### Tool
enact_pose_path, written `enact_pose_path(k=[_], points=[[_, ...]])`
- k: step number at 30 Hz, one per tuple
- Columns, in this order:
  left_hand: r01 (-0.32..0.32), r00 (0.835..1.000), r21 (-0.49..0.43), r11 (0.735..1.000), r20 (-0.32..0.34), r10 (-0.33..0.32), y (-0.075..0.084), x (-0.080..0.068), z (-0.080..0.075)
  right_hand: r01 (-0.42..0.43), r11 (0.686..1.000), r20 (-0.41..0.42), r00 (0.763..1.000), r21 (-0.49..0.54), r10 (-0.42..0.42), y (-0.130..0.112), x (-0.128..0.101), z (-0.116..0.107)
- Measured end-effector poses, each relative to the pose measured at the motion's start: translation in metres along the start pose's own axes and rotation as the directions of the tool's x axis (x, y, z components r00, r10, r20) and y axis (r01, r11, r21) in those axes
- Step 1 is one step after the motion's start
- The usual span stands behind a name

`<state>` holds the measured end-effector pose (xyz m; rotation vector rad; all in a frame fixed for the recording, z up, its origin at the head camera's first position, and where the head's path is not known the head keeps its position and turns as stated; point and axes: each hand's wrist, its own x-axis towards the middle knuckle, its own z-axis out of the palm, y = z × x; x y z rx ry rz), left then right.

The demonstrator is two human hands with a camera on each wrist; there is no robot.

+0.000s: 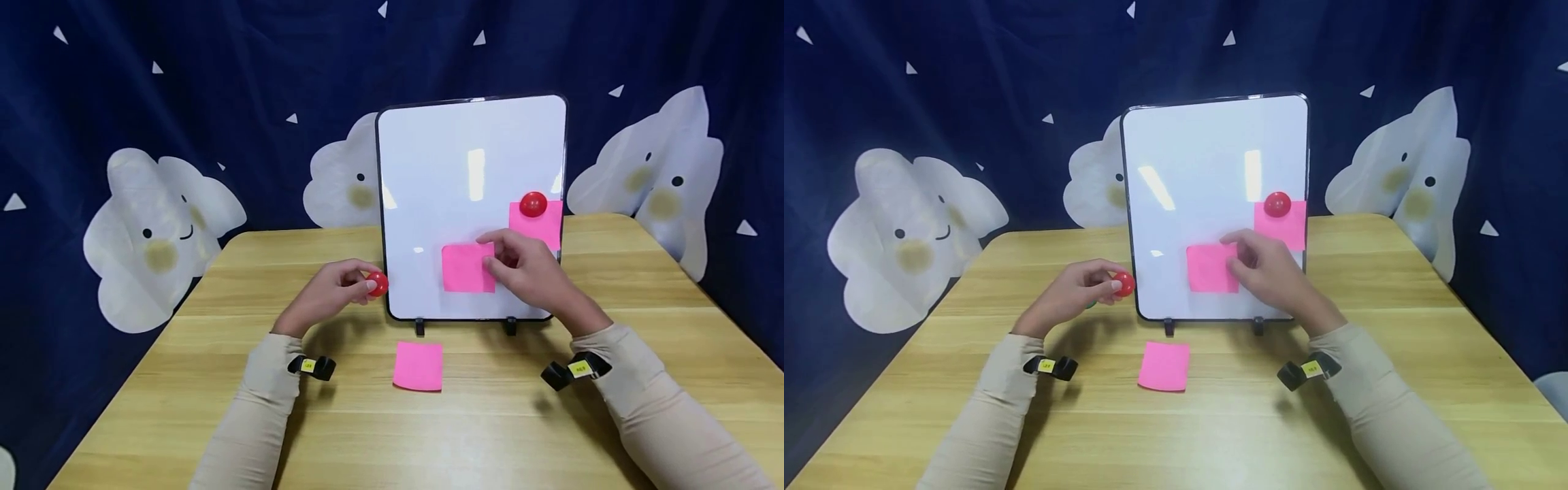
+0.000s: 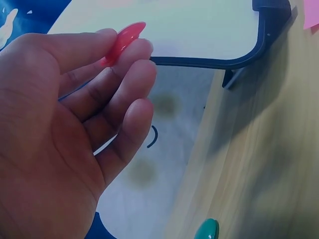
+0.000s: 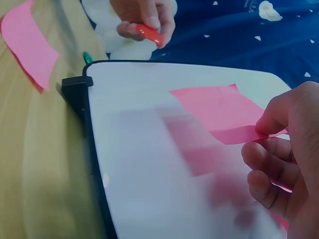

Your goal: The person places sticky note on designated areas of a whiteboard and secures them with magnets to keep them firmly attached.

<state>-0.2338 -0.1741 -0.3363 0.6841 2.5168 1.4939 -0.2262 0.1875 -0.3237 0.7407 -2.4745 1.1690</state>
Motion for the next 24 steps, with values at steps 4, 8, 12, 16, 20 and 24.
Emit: enact_pose_path(k=[4, 8, 12, 16, 20, 24], points=[[0.002, 1.0, 0.004, 1.0, 0.012, -0.002, 0.004, 0.001, 0.003, 0.008, 1.0, -0.007, 1.0, -0.002, -0.008, -0.001, 0.006, -0.003], [-0.015, 1.0, 0.02, 1.0, 0.016, 0.015, 0.005, 0.001, 0.005, 0.014, 1.0, -0.014, 1.0, -0.016, -0.014, -0.006, 0.012, -0.007], [-0.037, 0.999, 0.029, 0.999, -0.005, 0.038, 0.006, 0.002, 0.007, -0.002, 1.0, -0.053, 0.999, 0.0, 0.002, -0.01, 0.016, -0.01], [-0.049, 0.998, 0.021, 0.999, -0.041, 0.05, 0.007, 0.002, 0.009, -0.038, 0.999, -0.121, 0.992, 0.038, 0.043, -0.011, 0.017, -0.011], [-0.061, 0.996, 0.014, 0.998, -0.058, 0.062, 0.009, 0.002, 0.01, -0.042, 0.998, -0.167, 0.985, 0.053, 0.05, -0.01, 0.017, -0.011], [-0.086, 0.995, 0.031, 0.996, -0.055, 0.088, 0.008, 0.001, 0.01, 0.017, 0.999, -0.178, 0.984, 0.04, -0.01, -0.007, 0.017, -0.011]])
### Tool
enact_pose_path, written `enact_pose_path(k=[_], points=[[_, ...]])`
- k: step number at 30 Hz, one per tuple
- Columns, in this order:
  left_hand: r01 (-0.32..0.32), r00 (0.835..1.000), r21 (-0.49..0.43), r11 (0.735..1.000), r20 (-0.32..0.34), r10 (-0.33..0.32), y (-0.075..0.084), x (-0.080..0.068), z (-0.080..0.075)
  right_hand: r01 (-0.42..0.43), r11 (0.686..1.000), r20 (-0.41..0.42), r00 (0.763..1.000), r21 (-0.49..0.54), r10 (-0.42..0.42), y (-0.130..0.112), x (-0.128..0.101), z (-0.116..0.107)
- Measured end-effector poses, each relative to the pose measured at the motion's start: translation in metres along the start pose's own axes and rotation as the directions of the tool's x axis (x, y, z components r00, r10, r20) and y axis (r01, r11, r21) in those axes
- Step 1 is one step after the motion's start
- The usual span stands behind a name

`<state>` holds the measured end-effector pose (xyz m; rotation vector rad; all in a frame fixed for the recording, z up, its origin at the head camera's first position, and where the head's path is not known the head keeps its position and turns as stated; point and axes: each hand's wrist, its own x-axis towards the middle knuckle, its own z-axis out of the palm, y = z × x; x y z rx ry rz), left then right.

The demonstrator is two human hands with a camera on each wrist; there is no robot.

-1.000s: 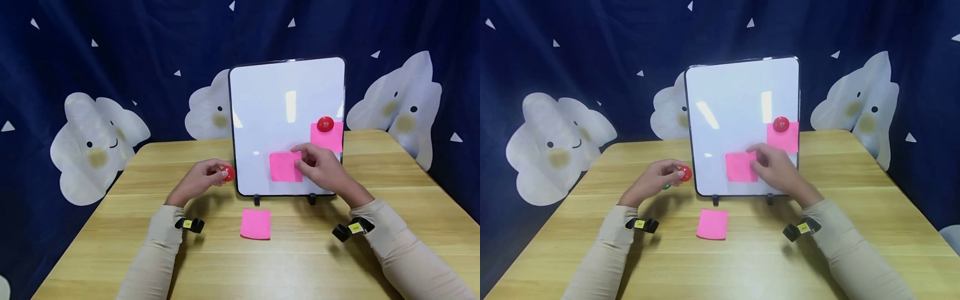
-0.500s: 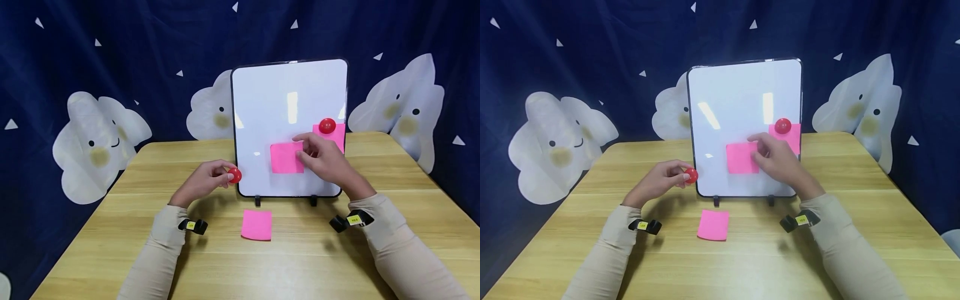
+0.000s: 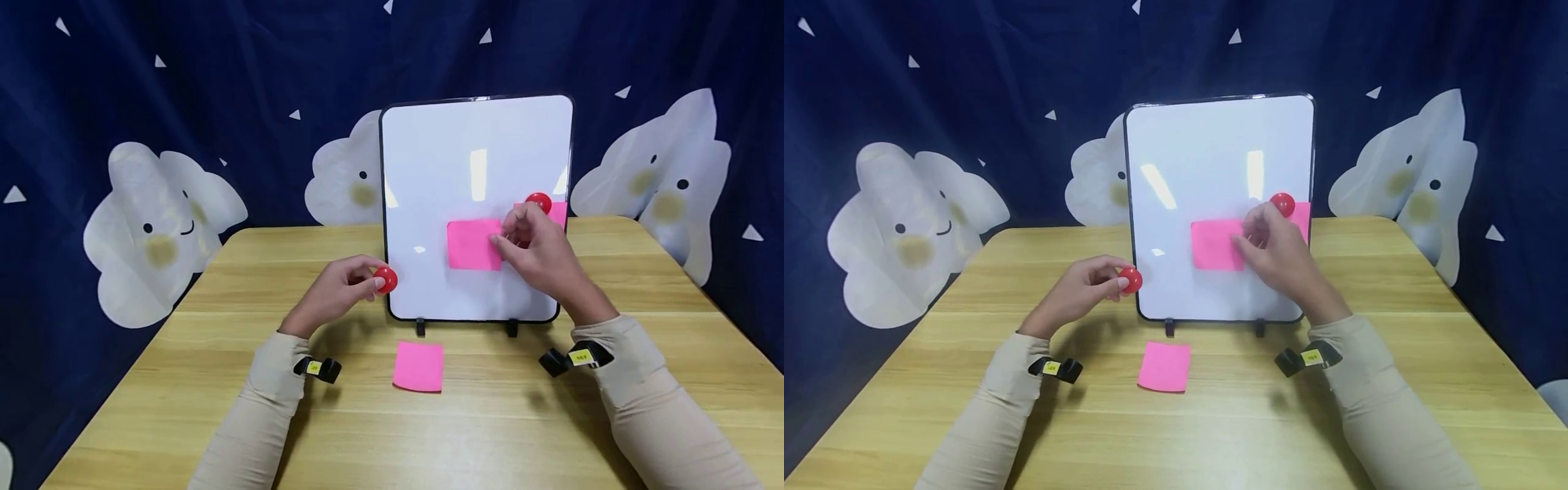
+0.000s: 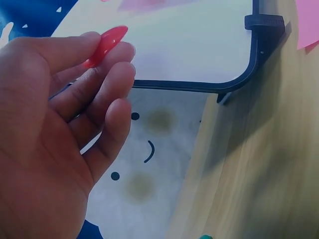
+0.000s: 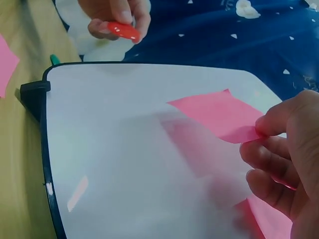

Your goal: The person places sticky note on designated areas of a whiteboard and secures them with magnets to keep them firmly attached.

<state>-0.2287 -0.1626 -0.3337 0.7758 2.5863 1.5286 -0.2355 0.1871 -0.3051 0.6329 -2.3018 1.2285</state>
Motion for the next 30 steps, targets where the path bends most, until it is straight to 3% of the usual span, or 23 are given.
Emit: enact_pose_path(k=[5, 14, 30], points=[[-0.004, 1.0, 0.011, 1.0, 0.014, 0.004, -0.002, 0.001, 0.0, 0.068, 0.998, -0.017, 0.998, -0.003, -0.068, 0.004, 0.0, -0.002], [-0.014, 0.999, -0.021, 1.0, 0.034, 0.014, -0.001, 0.001, 0.002, 0.012, 0.997, -0.076, 0.997, -0.08, -0.019, 0.008, 0.001, -0.006], [-0.049, 0.998, -0.04, 0.998, 0.03, 0.05, 0.006, 0.0, 0.004, 0.048, 0.989, -0.111, 0.992, -0.142, -0.065, 0.013, 0.001, -0.001]])
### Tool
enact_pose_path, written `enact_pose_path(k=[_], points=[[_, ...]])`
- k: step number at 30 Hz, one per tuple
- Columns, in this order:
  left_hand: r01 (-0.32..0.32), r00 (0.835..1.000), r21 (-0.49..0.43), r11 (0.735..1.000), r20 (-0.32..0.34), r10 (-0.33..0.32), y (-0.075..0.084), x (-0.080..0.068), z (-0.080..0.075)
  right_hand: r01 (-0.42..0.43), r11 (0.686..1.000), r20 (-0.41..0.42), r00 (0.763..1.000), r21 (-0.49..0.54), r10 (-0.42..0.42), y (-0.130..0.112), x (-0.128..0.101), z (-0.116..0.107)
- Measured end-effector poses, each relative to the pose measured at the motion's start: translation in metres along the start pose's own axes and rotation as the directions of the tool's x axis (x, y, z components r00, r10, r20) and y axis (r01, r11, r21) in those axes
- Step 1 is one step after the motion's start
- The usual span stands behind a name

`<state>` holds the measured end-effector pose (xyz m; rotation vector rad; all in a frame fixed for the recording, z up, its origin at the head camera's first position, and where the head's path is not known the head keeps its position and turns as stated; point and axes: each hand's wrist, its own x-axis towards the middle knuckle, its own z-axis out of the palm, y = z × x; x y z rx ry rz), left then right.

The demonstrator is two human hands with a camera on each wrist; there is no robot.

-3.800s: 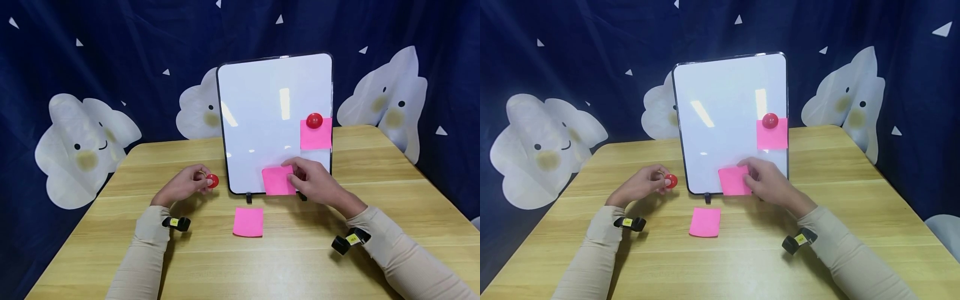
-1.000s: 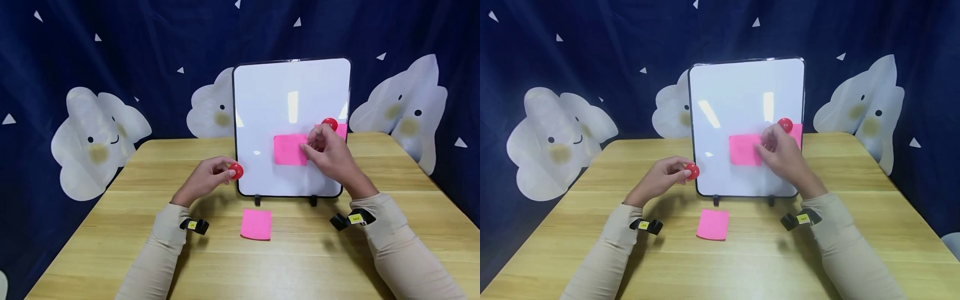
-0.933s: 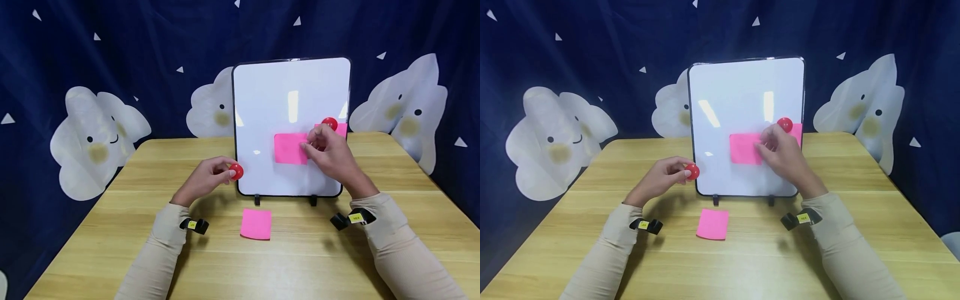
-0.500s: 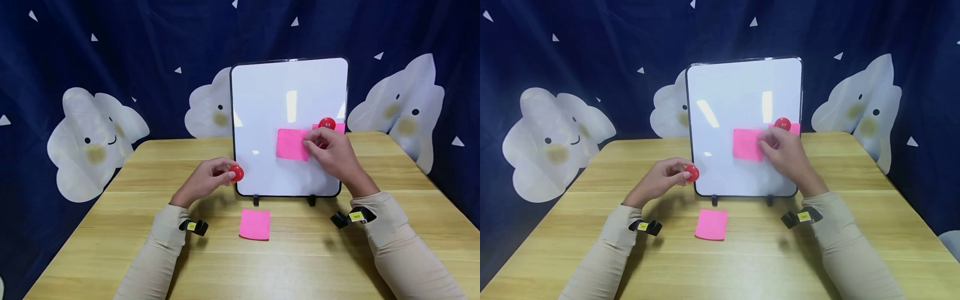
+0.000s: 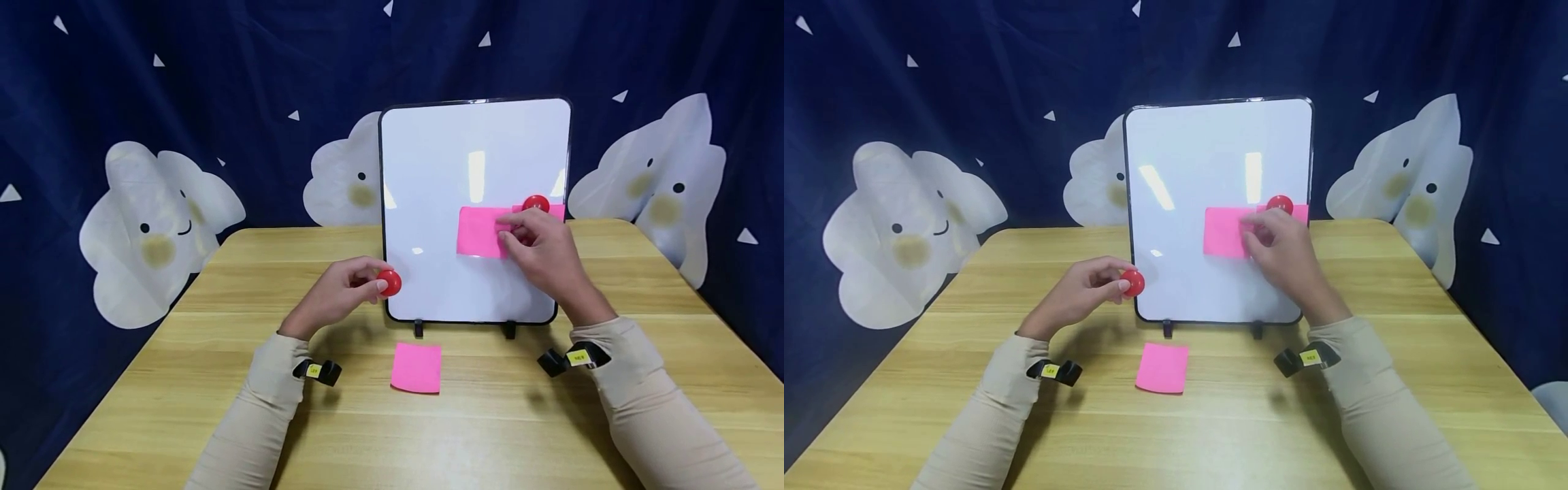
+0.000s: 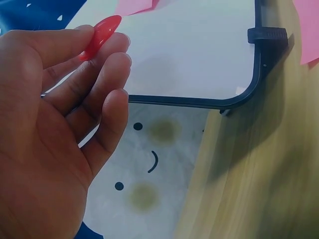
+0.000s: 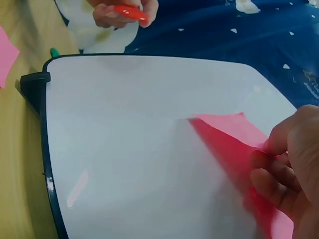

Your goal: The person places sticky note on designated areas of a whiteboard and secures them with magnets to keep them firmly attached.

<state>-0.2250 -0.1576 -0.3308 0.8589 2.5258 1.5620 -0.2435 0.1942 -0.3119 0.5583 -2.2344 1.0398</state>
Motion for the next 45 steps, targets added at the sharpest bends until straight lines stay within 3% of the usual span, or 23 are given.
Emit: enact_pose_path(k=[8, 27, 34, 45], points=[[-0.025, 1.0, 0.019, 1.0, 0.004, 0.025, 0.005, 0.0, 0.001, 0.046, 0.995, -0.078, 0.996, -0.084, -0.053, 0.001, 0.0, 0.003], [-0.043, 0.999, 0.04, 0.998, 0.018, 0.042, 0.01, -0.001, 0.006, 0.081, 0.966, 0.022, 0.997, -0.244, -0.078, -0.007, -0.006, 0.013], [-0.039, 0.999, -0.003, 0.999, 0.031, 0.039, 0.012, -0.001, 0.007, 0.075, 0.941, 0.026, 0.997, -0.33, -0.07, -0.006, -0.008, 0.01], [-0.033, 0.999, 0.01, 0.999, 0.014, 0.033, 0.014, -0.001, 0.009, 0.078, 0.941, 0.015, 0.997, -0.33, -0.077, 0.0, -0.008, 0.01]])
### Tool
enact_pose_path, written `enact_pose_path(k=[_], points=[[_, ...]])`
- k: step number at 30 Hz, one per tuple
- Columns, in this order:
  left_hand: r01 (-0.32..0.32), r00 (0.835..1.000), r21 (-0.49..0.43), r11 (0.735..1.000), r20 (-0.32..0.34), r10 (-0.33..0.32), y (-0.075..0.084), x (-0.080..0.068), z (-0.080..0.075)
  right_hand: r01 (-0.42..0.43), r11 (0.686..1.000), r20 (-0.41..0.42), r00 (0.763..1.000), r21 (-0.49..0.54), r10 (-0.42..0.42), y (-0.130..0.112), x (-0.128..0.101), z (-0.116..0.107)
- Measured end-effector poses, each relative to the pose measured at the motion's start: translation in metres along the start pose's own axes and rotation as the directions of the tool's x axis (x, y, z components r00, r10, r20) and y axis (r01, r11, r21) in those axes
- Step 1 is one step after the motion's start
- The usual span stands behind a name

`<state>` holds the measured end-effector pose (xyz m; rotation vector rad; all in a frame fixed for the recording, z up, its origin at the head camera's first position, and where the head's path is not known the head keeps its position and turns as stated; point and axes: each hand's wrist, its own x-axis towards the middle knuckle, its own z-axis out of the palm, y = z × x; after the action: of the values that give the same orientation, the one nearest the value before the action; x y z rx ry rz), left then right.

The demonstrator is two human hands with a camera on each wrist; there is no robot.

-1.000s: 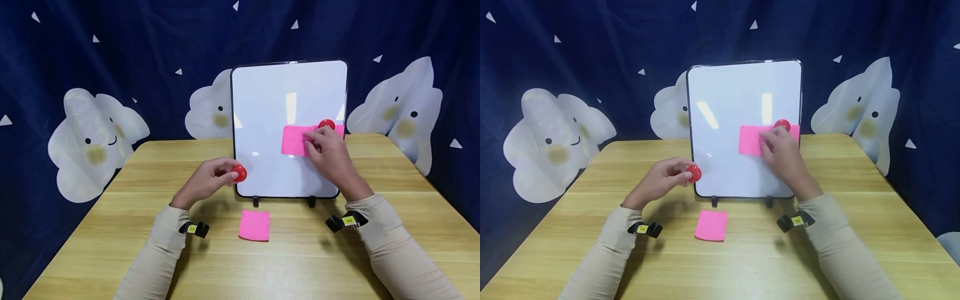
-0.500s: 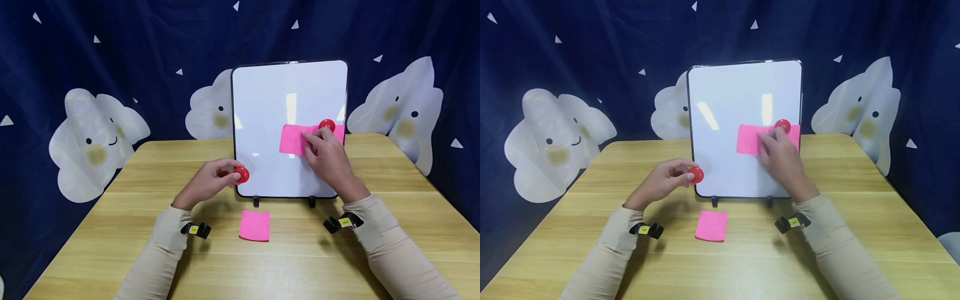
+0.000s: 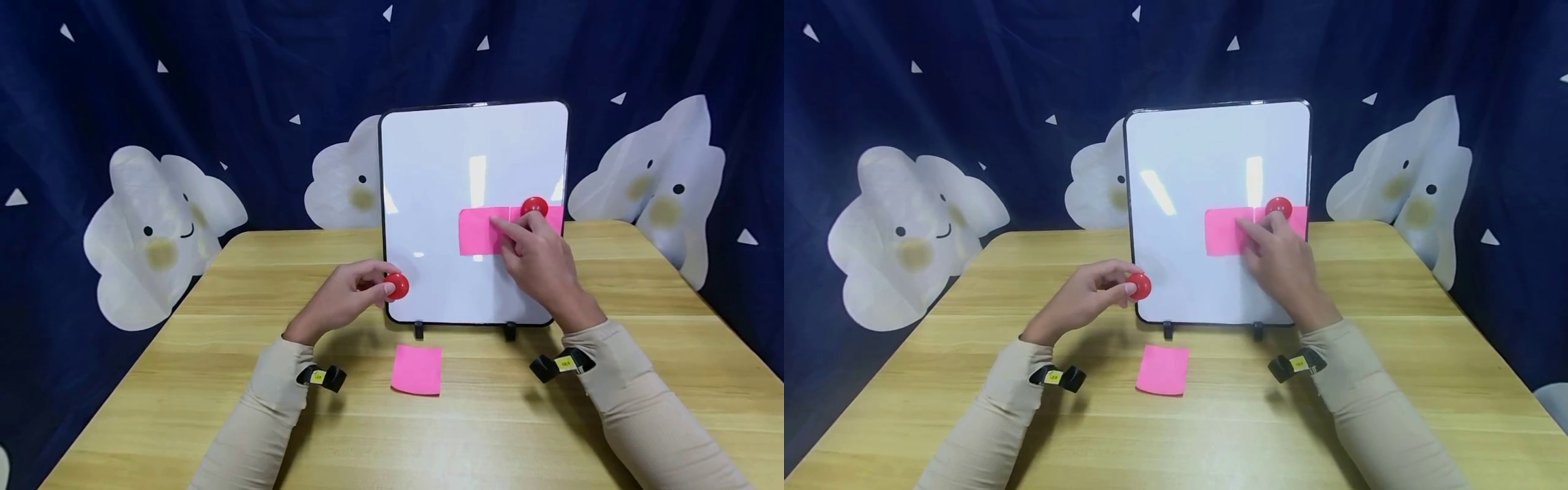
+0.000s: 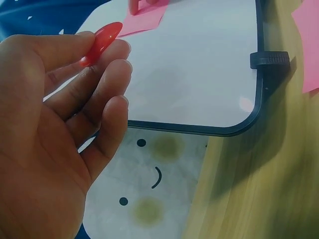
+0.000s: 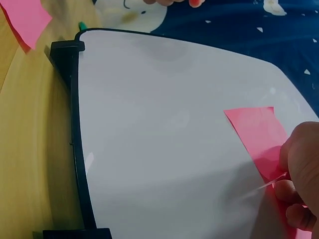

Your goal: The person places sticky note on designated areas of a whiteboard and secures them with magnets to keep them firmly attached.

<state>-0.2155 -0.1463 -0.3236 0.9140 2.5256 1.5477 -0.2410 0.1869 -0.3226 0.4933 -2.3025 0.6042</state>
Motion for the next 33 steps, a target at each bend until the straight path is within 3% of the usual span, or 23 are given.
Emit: enact_pose_path(k=[7, 18, 33], points=[[-0.012, 0.998, 0.038, 0.999, -0.056, 0.014, 0.003, 0.008, 0.002, 0.017, 1.0, -0.013, 1.0, 0.005, -0.017, 0.004, 0.0, -0.001], [-0.041, 0.998, 0.0, 0.999, -0.049, 0.041, 0.01, 0.025, 0.016, 0.023, 1.0, -0.012, 1.0, 0.008, -0.023, 0.006, -0.001, 0.001], [-0.017, 0.996, -0.021, 1.0, -0.083, 0.015, 0.024, 0.054, 0.033, 0.034, 0.999, -0.01, 0.999, 0.016, -0.034, 0.007, -0.002, 0.002]])
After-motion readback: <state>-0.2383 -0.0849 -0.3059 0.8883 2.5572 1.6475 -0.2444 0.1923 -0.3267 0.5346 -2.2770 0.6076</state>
